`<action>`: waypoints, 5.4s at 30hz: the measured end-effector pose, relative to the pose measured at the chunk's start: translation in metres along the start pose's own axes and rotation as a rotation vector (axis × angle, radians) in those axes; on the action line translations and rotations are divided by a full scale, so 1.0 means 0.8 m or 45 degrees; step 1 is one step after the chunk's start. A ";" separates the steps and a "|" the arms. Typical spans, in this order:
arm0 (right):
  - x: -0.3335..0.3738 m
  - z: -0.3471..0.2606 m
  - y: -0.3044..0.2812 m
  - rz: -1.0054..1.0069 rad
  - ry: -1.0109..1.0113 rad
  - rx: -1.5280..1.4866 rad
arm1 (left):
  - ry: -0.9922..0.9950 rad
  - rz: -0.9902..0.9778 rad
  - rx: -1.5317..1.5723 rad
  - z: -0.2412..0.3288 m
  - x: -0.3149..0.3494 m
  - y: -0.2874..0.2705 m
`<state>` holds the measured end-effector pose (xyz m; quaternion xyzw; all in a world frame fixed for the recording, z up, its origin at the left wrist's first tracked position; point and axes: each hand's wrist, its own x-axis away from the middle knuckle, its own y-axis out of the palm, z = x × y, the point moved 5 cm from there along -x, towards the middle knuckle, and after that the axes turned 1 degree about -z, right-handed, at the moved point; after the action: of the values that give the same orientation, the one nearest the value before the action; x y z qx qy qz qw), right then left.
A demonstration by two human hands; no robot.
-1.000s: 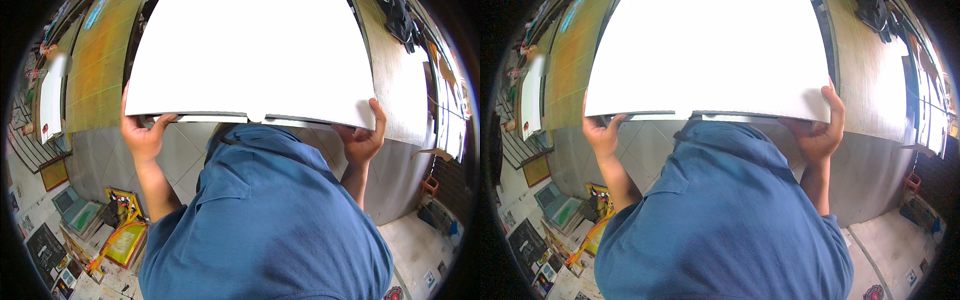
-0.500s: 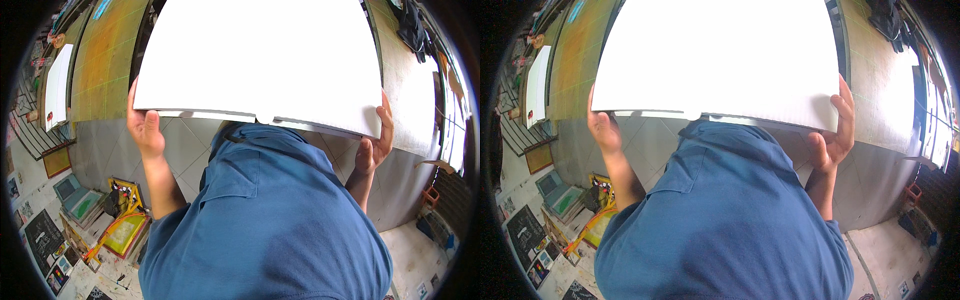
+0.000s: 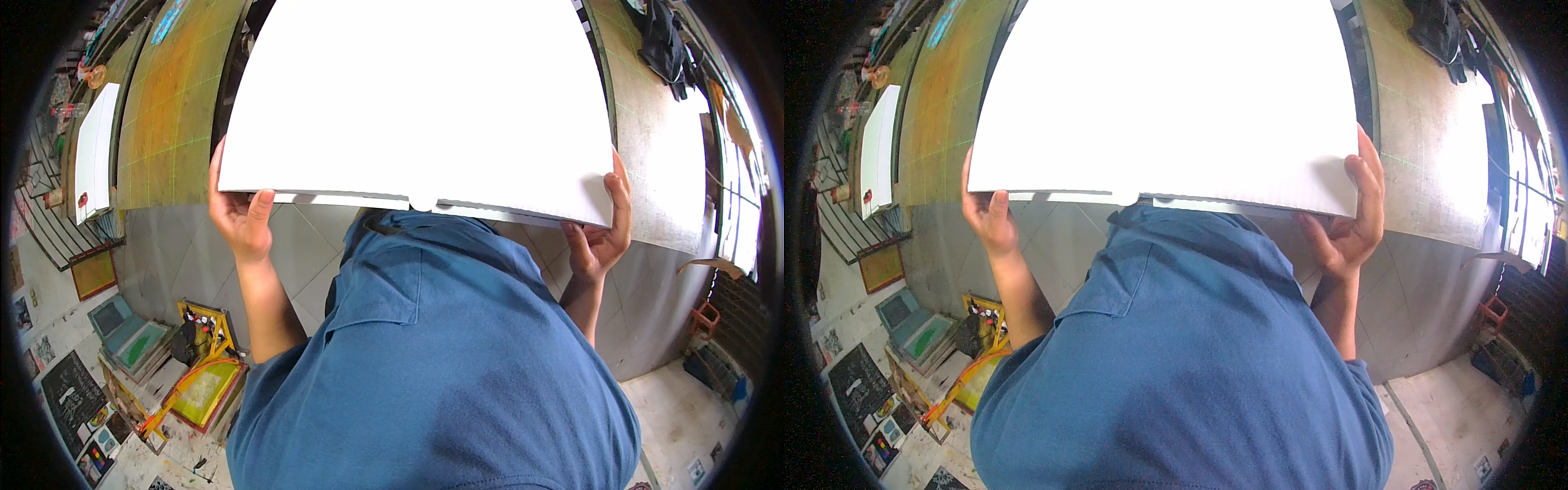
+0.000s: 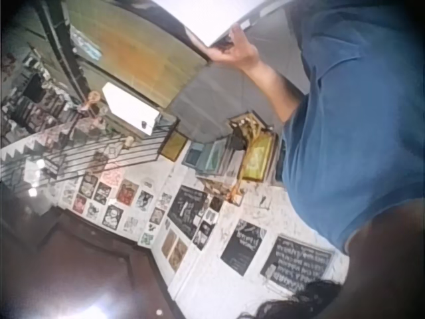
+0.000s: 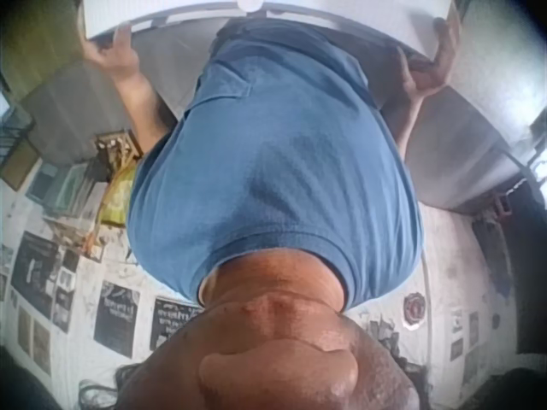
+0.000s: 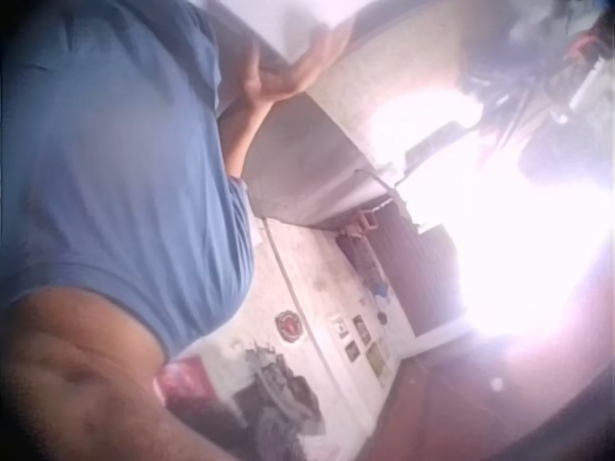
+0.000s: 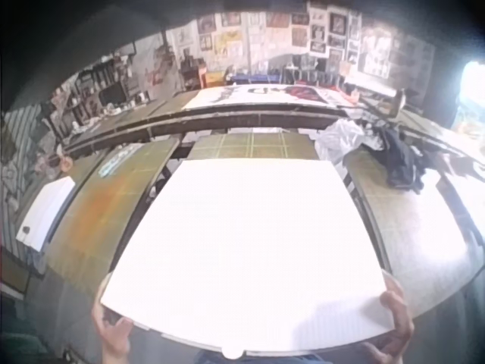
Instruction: The person assembles printed materials by inserting a yellow card into a white sleeve, placing the sleeve into a larger white box, and then inserting a black-and-red printed booklet into the box. The person handles the items one at a time and arranges them on a workbench.
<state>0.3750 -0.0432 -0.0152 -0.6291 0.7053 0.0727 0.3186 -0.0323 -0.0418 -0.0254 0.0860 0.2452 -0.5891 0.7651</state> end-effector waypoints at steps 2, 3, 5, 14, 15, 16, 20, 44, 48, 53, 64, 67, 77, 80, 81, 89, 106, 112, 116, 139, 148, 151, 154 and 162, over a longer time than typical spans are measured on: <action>-0.001 0.001 0.000 -0.011 -0.004 0.016 | -0.023 0.040 0.036 -0.001 -0.001 -0.001; 0.000 0.001 0.000 0.000 0.018 0.010 | -0.055 0.073 0.064 -0.004 0.000 -0.003; 0.002 -0.001 0.003 0.020 0.060 -0.002 | -0.083 0.109 0.078 -0.006 0.000 -0.003; 0.007 0.003 0.008 0.039 -0.017 0.029 | -0.129 0.109 0.024 -0.006 0.004 0.004; 0.007 0.004 0.010 0.059 -0.019 -0.102 | -0.143 0.125 0.036 -0.008 0.005 0.004; 0.007 0.007 0.008 0.075 0.018 -0.131 | -0.157 0.140 0.048 -0.009 0.007 0.004; 0.005 0.014 -0.002 0.082 0.110 -0.103 | -0.224 0.225 0.049 -0.023 0.018 -0.003; 0.017 0.010 0.016 0.093 0.173 -0.004 | -0.386 0.263 0.257 -0.025 0.015 0.007; 0.019 0.010 0.015 0.096 0.161 0.046 | -0.342 0.252 0.251 -0.024 0.017 0.009; 0.017 0.008 0.018 0.075 0.106 0.123 | -0.324 0.207 0.283 -0.028 0.018 0.007; 0.022 0.012 0.019 0.151 0.101 0.071 | -0.277 0.189 0.224 -0.028 0.019 0.009; 0.024 0.012 0.018 0.180 0.077 0.088 | -0.238 0.156 0.163 -0.025 0.018 0.010; 0.062 0.016 0.003 0.710 0.176 0.322 | -0.103 0.042 0.257 -0.020 0.013 0.018; 0.123 -0.008 0.014 1.045 0.424 -0.202 | -0.089 -0.009 0.436 -0.008 0.022 0.010; 0.157 0.008 0.010 0.998 0.300 -0.098 | -0.084 -0.056 0.437 -0.011 0.025 0.009; 0.567 0.068 0.021 0.196 1.646 0.698 | -0.025 -0.056 0.263 0.002 0.082 -0.003; 1.129 -0.181 -0.036 1.694 2.465 -0.154 | -0.163 -2.213 0.102 0.108 0.517 0.498; 1.138 -0.175 -0.080 1.961 2.358 -0.440 | 0.199 -2.759 -1.235 -0.060 0.627 0.623; 1.149 -0.129 -0.157 2.014 2.328 -0.494 | -0.044 -2.242 -0.955 -0.081 0.614 0.657; 1.230 0.055 -0.724 1.497 2.471 -0.154 | 0.013 -2.540 -0.819 0.186 0.864 1.307; 1.294 0.158 -1.032 1.463 2.692 -0.270 | -0.198 -2.316 -1.368 0.150 0.883 1.491; 1.322 0.226 -1.163 1.677 2.742 -0.233 | -0.039 -2.346 -1.318 0.184 0.900 1.560; 1.147 0.258 -1.387 1.292 2.386 0.410 | -0.258 -2.301 -1.155 0.227 0.903 1.600; 1.141 0.489 -1.624 1.236 2.120 0.207 | -0.382 -2.248 -1.321 0.180 0.919 1.801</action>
<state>1.7234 -0.8713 -0.4291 -0.0952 0.8912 -0.3217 -0.3054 1.5032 -0.3150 -0.4776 -0.5391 0.3470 -0.7670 0.0262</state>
